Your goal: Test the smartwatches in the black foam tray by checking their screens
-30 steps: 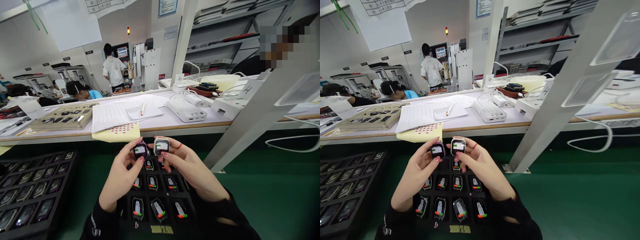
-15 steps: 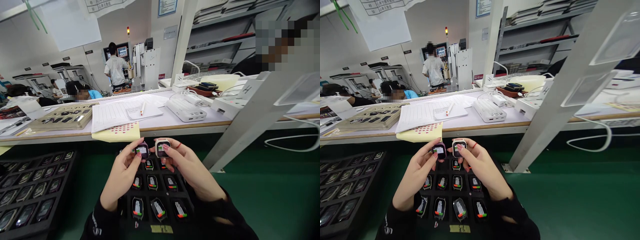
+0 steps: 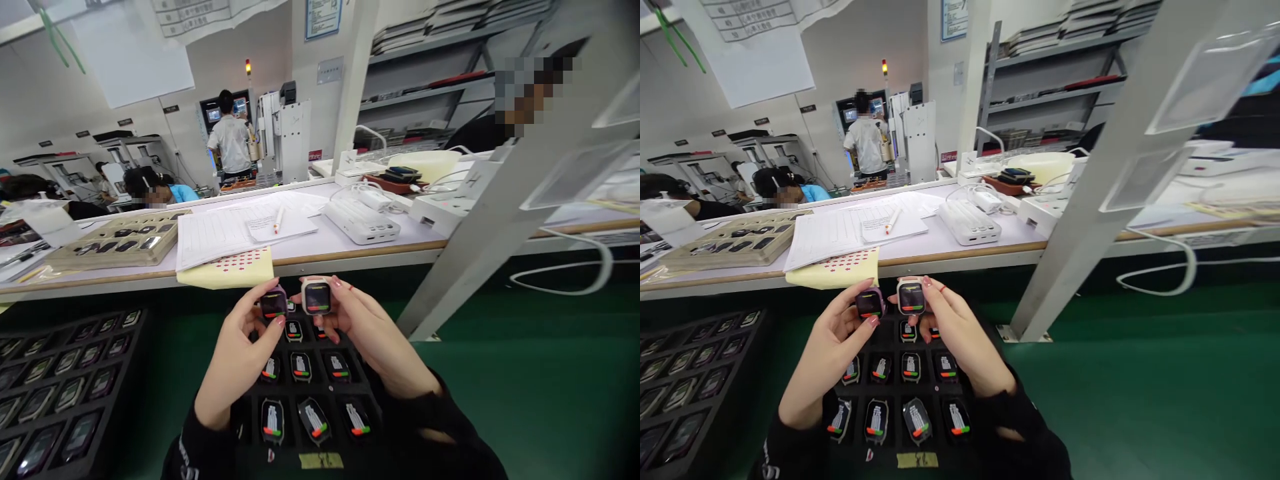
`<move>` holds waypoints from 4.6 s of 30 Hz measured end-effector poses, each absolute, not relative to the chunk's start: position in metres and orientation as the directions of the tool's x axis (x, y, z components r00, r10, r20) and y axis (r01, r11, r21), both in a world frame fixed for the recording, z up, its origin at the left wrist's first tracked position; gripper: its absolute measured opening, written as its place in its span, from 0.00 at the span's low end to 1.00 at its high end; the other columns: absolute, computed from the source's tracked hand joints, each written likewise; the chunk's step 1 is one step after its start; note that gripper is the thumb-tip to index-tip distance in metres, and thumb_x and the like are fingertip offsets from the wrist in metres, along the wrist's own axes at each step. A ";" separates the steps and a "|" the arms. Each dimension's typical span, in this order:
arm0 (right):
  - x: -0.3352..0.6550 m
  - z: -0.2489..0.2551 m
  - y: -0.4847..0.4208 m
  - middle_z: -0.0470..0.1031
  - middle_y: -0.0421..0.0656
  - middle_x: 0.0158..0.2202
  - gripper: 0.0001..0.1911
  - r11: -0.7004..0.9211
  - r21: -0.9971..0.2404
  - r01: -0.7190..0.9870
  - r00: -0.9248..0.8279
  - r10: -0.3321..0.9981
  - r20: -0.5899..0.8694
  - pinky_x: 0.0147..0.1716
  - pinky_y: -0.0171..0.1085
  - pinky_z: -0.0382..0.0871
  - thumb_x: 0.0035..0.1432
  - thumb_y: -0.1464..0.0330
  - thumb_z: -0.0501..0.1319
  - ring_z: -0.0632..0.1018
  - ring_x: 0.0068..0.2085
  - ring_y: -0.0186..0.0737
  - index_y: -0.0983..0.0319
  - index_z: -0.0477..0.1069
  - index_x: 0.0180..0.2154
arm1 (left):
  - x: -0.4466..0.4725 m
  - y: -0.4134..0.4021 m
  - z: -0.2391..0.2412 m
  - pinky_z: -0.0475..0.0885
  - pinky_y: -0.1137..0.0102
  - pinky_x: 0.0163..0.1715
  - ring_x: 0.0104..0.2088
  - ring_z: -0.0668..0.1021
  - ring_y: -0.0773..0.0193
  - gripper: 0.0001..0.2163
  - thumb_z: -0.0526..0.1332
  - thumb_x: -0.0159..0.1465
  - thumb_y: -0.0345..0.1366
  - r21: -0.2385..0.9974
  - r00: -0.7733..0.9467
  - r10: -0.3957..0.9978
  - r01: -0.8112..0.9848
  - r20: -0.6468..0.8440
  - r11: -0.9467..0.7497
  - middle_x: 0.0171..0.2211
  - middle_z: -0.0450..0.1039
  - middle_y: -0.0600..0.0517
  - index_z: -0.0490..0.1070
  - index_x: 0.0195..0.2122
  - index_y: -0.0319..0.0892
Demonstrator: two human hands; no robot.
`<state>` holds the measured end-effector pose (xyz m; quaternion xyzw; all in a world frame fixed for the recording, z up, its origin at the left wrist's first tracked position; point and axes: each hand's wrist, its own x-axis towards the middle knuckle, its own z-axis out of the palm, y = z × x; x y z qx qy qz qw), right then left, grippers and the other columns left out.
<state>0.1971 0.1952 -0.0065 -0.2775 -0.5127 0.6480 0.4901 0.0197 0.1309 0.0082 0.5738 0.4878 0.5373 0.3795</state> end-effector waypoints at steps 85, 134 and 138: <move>0.202 -0.002 0.194 0.76 0.52 0.48 0.23 0.137 -0.940 -0.311 -0.391 0.883 0.258 0.24 0.35 0.67 0.58 0.58 0.66 0.73 0.31 0.39 0.62 0.70 0.52 | 0.018 0.138 0.004 0.74 0.68 0.45 0.41 0.77 0.65 0.14 0.59 0.66 0.40 0.911 -0.191 0.899 0.210 0.393 -0.354 0.50 0.73 0.51 0.70 0.53 0.50; 0.200 -0.001 0.194 0.76 0.50 0.47 0.24 0.130 -0.943 -0.305 -0.398 0.883 0.250 0.25 0.37 0.68 0.58 0.57 0.65 0.74 0.31 0.40 0.60 0.69 0.53 | 0.019 0.139 0.005 0.74 0.67 0.46 0.51 0.75 0.57 0.17 0.63 0.63 0.37 0.927 -0.164 0.919 0.183 0.357 -0.328 0.54 0.71 0.48 0.69 0.53 0.48; 0.199 -0.002 0.195 0.76 0.50 0.47 0.24 0.135 -0.943 -0.303 -0.391 0.885 0.252 0.25 0.37 0.68 0.58 0.57 0.66 0.74 0.31 0.39 0.60 0.70 0.52 | 0.020 0.138 0.005 0.73 0.66 0.48 0.51 0.75 0.57 0.17 0.63 0.62 0.37 0.921 -0.170 0.913 0.195 0.370 -0.336 0.53 0.72 0.48 0.70 0.53 0.47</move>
